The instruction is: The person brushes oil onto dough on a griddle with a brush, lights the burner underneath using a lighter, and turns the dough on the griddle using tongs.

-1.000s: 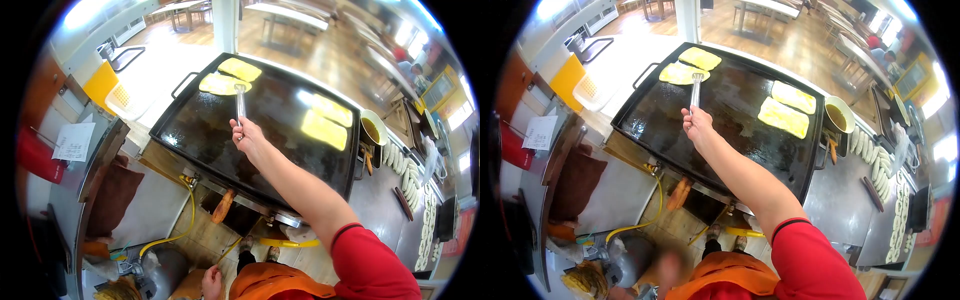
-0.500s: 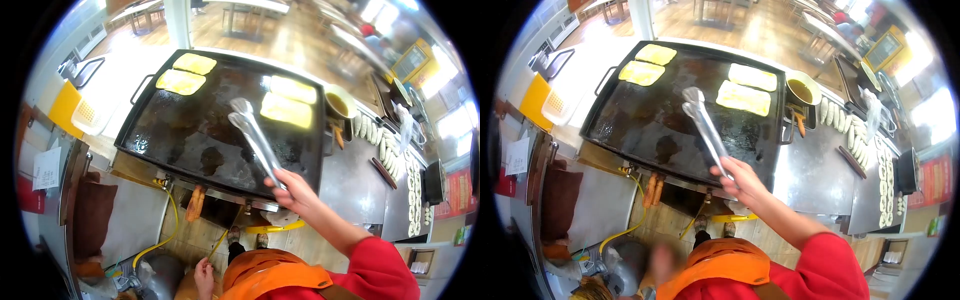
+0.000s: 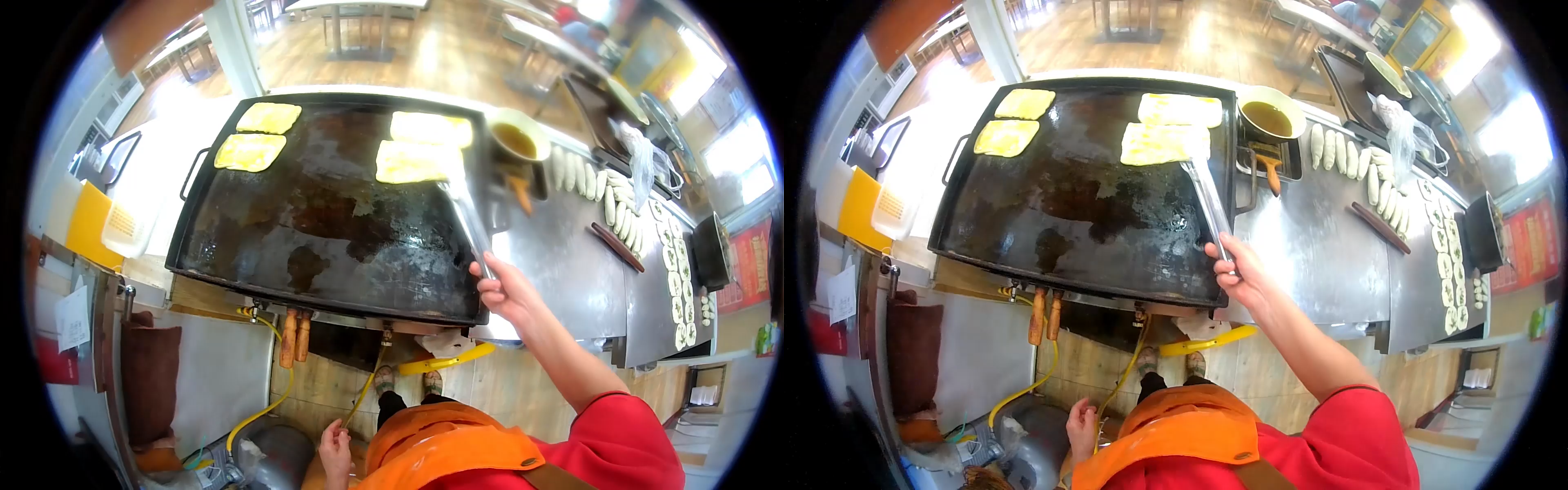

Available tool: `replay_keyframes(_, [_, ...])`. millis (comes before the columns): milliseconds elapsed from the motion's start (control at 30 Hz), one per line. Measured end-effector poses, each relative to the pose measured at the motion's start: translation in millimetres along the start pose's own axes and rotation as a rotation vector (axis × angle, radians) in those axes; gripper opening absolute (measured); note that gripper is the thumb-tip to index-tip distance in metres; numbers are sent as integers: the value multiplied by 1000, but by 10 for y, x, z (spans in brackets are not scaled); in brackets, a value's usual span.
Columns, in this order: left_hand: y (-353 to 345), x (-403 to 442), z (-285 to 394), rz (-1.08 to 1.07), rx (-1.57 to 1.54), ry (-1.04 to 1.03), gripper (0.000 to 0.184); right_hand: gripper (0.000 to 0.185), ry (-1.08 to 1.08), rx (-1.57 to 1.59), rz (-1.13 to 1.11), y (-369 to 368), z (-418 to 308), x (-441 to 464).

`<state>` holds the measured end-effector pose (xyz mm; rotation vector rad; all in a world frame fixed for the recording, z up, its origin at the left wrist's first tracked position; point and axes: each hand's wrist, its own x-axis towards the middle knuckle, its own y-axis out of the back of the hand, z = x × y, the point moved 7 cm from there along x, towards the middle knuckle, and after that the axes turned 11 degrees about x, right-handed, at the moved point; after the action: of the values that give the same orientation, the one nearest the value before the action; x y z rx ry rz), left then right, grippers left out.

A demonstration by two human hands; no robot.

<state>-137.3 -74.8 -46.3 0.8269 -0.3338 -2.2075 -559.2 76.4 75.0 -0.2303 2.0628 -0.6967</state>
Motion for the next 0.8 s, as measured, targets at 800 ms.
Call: replay_keyframes(800, [-142, -150, -120, -5, -69, 21, 28, 42, 1356, -1340, -255, -674, -114, -366])
